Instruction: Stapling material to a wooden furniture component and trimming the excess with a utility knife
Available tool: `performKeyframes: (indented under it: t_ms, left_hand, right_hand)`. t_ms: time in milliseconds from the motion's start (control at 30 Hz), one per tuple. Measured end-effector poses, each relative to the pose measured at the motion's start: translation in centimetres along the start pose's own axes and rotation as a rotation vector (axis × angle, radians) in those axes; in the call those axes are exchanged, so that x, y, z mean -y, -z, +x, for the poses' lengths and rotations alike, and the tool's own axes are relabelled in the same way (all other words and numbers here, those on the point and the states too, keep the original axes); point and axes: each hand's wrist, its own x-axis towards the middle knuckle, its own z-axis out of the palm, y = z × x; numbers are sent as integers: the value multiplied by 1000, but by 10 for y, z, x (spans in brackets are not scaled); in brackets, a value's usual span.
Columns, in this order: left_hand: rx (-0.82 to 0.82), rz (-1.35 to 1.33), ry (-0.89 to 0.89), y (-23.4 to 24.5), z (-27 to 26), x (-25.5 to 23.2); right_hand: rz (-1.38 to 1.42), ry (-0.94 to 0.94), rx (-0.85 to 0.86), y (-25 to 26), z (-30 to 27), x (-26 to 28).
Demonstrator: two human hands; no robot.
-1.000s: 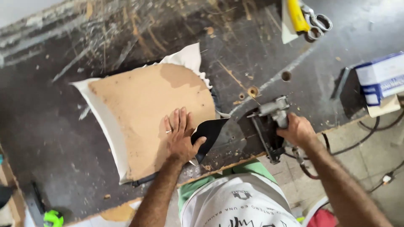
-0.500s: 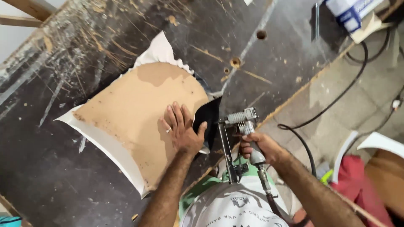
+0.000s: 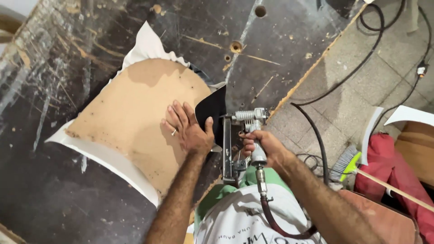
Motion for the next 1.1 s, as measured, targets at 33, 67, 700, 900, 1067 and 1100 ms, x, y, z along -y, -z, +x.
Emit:
performKeyframes:
  t_ms: [33, 67, 700, 900, 1067, 1100]
  left_hand:
    - [-4, 2, -11, -2, 0, -1]
    - [-30, 10, -18, -3, -2, 0]
    - [-101, 32, -25, -12, -3, 0]
    - [-114, 76, -25, -13, -4, -5]
    - [-124, 108, -32, -16, -4, -3]
    - [-127, 111, -37, -17, -3, -3]
  right_hand:
    - [4, 10, 5, 4, 0, -2]
    - [24, 8, -7, 9, 0, -5]
    - [88, -16, 4, -3, -4, -11]
    - [82, -25, 6, -3, 0, -10]
    - [139, -33, 26, 0, 5, -14]
    - [146, -26, 31, 1, 6, -14]
